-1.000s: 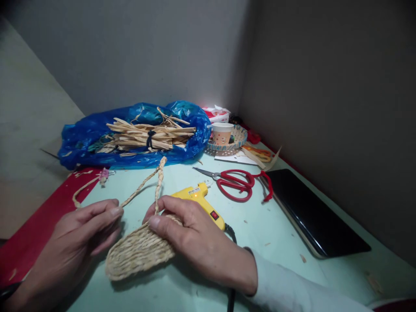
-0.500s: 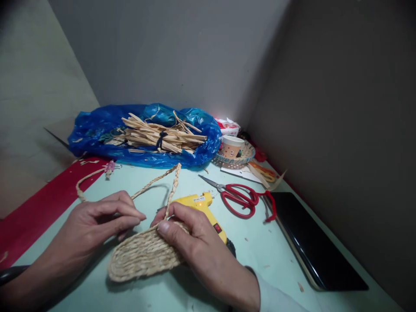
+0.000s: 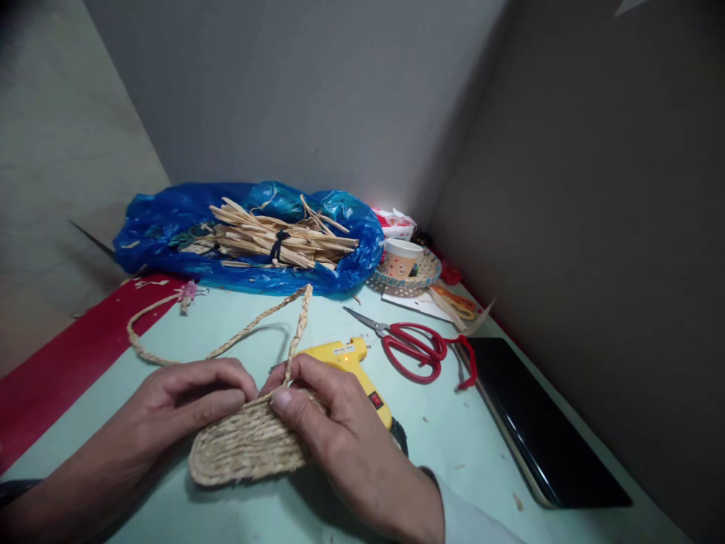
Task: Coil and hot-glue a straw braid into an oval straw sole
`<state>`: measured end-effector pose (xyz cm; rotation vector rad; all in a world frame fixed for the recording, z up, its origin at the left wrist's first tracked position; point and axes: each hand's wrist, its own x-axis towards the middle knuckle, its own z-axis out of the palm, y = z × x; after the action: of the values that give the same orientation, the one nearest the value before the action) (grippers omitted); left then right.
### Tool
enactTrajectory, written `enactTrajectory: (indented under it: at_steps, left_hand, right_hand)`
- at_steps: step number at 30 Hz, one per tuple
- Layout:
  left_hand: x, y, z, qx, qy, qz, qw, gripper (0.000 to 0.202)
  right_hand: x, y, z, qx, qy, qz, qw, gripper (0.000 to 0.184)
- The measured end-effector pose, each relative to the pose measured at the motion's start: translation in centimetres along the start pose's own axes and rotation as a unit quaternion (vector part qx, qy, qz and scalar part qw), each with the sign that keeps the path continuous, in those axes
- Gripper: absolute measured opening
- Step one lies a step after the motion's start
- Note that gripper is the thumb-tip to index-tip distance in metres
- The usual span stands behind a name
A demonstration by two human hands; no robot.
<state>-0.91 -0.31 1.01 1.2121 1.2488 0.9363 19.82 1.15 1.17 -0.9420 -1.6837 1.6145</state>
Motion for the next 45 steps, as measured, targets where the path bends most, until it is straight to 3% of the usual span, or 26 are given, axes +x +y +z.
enactTrajectory:
  at_steps: [7,18,25,27,31,36,42,45]
  left_hand:
    - [-0.5,-0.3,0.0,-0.066,-0.019,-0.079,0.994,0.019]
    - [-0.7,-0.9,0.1,-0.092,-0.033,-0.079,0.992,0.019]
    - [-0.7,-1.0,0.8,-0.077,-0.017,-0.077,0.994,0.033]
    - [-0.9,-0.8,0.8,-0.074,-0.010,-0.058,0.996,0.034]
    - [-1.0,-0.7,0.6,0.037,-0.009,0.003,0.999,0.027]
    - [-1.1,-1.1,0.9,0.133,0.053,0.046,0.989,0.020]
    - [-1.8,-1.9,2.1,0.106,0.177,0.150,0.967,0.019]
    - [-1.9,-1.7,2.3,0.088,0.155,0.173,0.969,0.018]
  right_hand:
    - [-0.2,-0.5,0.3,-0.118,0.003,-0.044,0.992,0.019]
    - [-0.6,-0.6,0.9,-0.192,0.010,-0.065,0.979,0.024]
    - [-0.2,-0.1,0.9,-0.192,0.022,-0.052,0.980,0.021]
    - [-0.1,0.0,0.7,-0.173,0.032,-0.057,0.983,0.020]
    - [0.0,0.0,0.4,-0.143,0.044,-0.059,0.987,0.019]
    - [-0.2,-0.1,0.8,-0.134,0.063,-0.065,0.987,0.020]
    - [-0.6,-0.4,1.4,-0.120,0.084,-0.065,0.987,0.020]
    - [-0.5,-0.4,1.4,-0.126,0.089,-0.072,0.985,0.021]
